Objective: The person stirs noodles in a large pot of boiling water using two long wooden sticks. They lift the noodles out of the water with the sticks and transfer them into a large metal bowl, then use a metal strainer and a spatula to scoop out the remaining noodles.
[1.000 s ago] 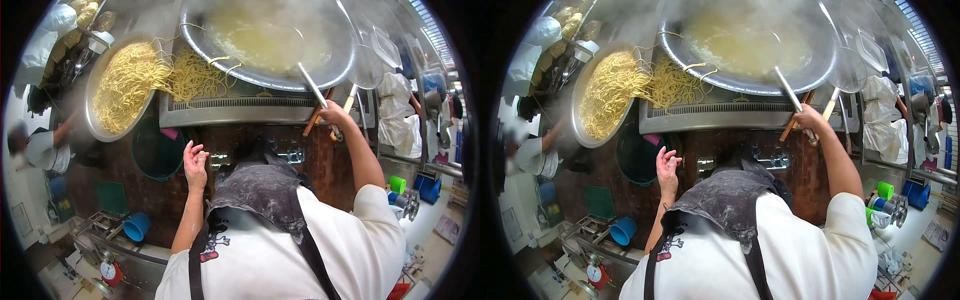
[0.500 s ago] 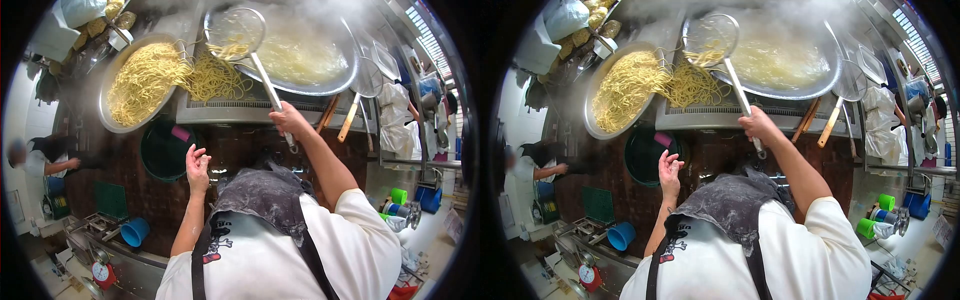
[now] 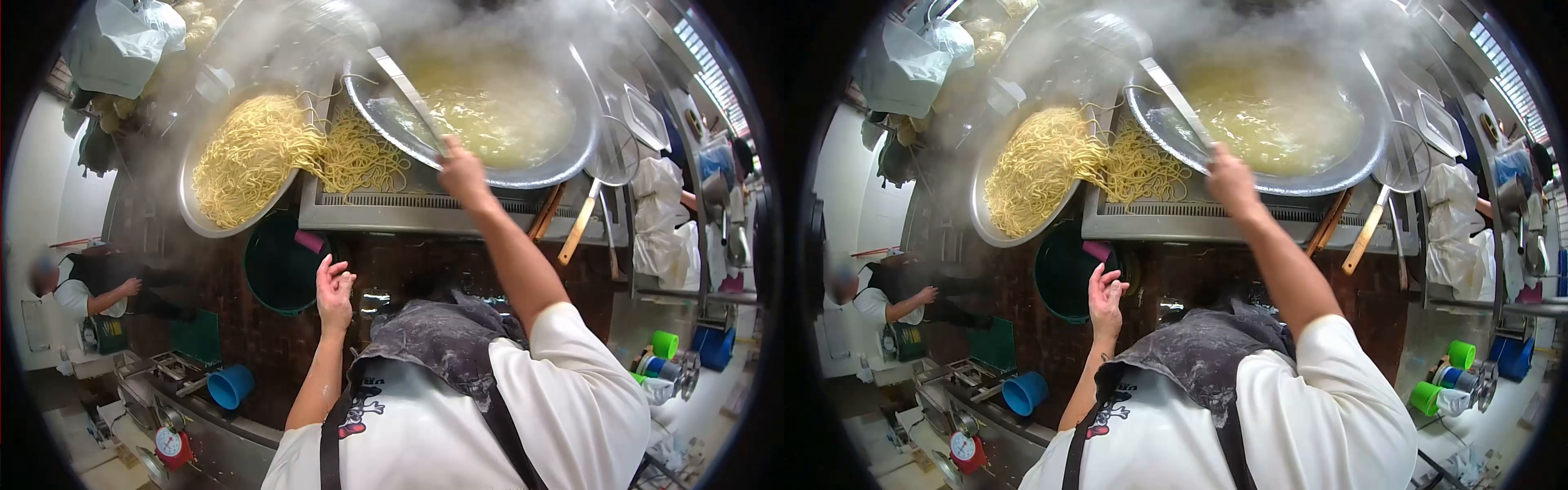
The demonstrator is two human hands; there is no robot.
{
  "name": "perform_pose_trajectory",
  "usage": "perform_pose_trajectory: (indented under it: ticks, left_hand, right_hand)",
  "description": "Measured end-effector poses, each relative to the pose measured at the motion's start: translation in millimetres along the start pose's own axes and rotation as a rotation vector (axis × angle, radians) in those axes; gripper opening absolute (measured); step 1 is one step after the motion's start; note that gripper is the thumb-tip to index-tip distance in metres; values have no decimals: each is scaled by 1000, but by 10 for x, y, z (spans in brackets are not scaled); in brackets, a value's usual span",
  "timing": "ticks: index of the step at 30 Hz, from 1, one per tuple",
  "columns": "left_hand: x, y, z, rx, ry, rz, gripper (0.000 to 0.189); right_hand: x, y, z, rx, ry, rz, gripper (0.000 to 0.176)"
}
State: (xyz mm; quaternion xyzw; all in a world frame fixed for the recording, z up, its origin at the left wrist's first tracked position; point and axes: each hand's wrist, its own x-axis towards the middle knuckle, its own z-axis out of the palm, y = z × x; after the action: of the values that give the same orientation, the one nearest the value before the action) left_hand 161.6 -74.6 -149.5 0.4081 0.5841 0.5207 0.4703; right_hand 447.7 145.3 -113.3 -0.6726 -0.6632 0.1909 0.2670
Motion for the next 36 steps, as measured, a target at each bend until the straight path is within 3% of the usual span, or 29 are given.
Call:
perform_pose_trajectory:
  ticks: [3, 6, 10, 13, 16, 18, 20, 26, 29, 30, 34, 36]
  left_hand:
    - [-24, -209, -22, 50, 91, -13, 50]
    - [-53, -265, 98, 34, 147, -96, 50]
    - [-60, -241, 331, 37, 205, -164, 53]
    - [-72, -230, 485, 62, 205, -181, 53]
    - [-84, -191, 604, 76, 214, -211, 54]
    - [-107, -185, 644, 100, 196, -224, 55]
    - [-121, -180, 655, 125, 195, -230, 56]
    - [-197, -218, 640, 85, 224, -225, 55]
    - [-204, -267, 594, 61, 190, -199, 54]
    - [-193, -272, 576, 57, 190, -193, 54]
    - [-184, -277, 424, 55, 139, -119, 52]
    - [-187, -235, 306, 15, 134, -82, 54]
  right_hand:
    - [270, 940, -692, 50, 92, 182, 26]
    - [540, 1673, -1451, -182, 154, 297, 34]
    - [1236, 2896, -1998, -492, 59, 464, 40]
    - [1776, 3461, -2076, -565, 2, 591, 42]
    - [2150, 3186, -1930, -429, -133, 680, 41]
    - [2596, 3616, -1459, -483, -174, 463, 30]
    - [2869, 3308, -1168, -649, -457, 318, 20]
    - [2673, 2349, -711, -462, -527, 471, 16]
    - [2229, 2005, -603, -322, -577, 421, 20]
    - [2100, 1928, -537, -311, -628, 305, 19]
    - [1422, 1278, -293, -5, -609, 459, 26]
    - [1062, 922, -266, 325, -617, 493, 18]
